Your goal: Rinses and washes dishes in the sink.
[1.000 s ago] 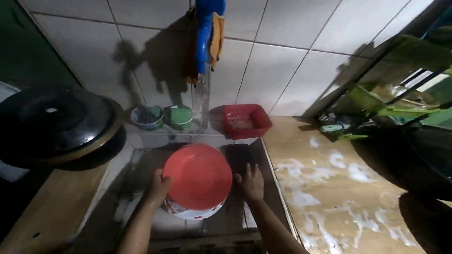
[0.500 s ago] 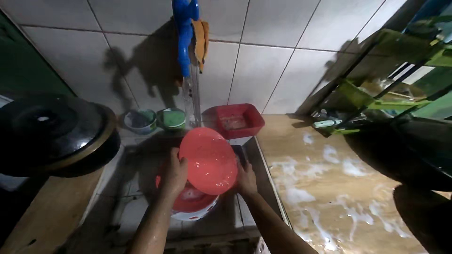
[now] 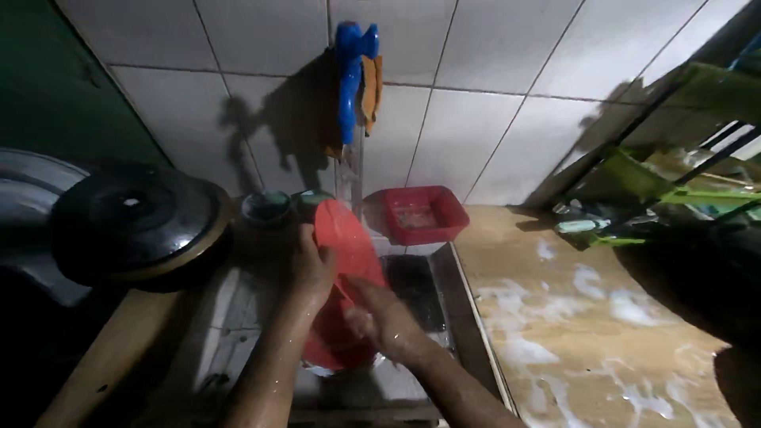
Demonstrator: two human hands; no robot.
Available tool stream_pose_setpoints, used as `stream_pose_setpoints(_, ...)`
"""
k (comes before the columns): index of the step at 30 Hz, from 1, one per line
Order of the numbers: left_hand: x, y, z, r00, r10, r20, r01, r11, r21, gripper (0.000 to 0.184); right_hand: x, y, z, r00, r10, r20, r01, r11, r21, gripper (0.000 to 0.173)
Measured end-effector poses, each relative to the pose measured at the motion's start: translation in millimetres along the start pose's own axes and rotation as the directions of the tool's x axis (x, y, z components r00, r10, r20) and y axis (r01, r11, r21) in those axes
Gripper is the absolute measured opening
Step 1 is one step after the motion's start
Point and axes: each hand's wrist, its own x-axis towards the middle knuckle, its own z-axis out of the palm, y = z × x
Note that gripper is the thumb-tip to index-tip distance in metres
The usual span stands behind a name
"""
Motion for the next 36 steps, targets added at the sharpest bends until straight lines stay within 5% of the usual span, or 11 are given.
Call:
stream_pose_setpoints(3,3,9,-2,0.994,0.106,-0.007,-0.106,0.986,-0.128,0.041,9,-22,10,0.987,-0.019,-0.162,0.022,1.0,0.018,0.047)
stream_pose_setpoints(6,5,1,10,0.915,0.395,-0.081,-0.404,0.892,-0.205,0.038,32,-31,-25,0.949,0.184,-0.256,-0.111,0.955,0.277,0.04)
stream_pose_setpoints(10,19,-7,53,0.68,0.712,-0.175,-0.732,0.673,-0.106,0.036,73,-27,-48,0.867,0.466,-0.178,-0.069,0.465,0.883,0.03)
stream_pose_setpoints(13,39,5,68,0.701,0.69,-0.181,-0.704,0.709,-0.027,0.037,88,-29,-52,0.818,0.568,-0.093,-0.069,0.257,0.964,0.026)
stream_pose_setpoints(16,68,27,63,0.812,0.551,-0.19,-0.569,0.821,-0.053,0.038,84,-28,-44,0.827,0.551,-0.113,-0.075,0.307,0.949,0.03)
stream_pose_setpoints(19,100,44,34,0.972,0.234,0.017,-0.23,0.964,-0.133,0.045,68,-21,-38,0.876,0.463,-0.136,-0.083,0.422,0.903,0.036)
stream_pose_setpoints(23,130,32,25,0.986,0.085,0.142,-0.06,0.983,-0.176,0.046,60,-17,-33,0.878,0.463,-0.121,-0.082,0.396,0.915,0.037)
stream_pose_setpoints(26,102,40,35,0.981,0.191,0.015,-0.187,0.971,-0.146,0.042,64,-12,-34,0.853,0.513,-0.095,-0.102,0.343,0.934,0.038)
stream_pose_setpoints(29,60,29,72,0.867,0.494,-0.059,-0.492,0.869,0.046,0.042,69,-3,-34,0.803,0.59,-0.086,-0.058,0.22,0.974,0.032)
stream_pose_setpoints(33,19,-32,94,0.692,0.713,-0.112,-0.7,0.701,0.139,0.044,61,8,-32,0.736,0.666,-0.122,0.005,0.175,0.985,0.022)
stream_pose_setpoints(36,22,-87,92,0.689,0.697,-0.199,-0.686,0.716,0.132,0.048,47,7,-39,0.753,0.642,-0.144,0.004,0.215,0.977,0.023)
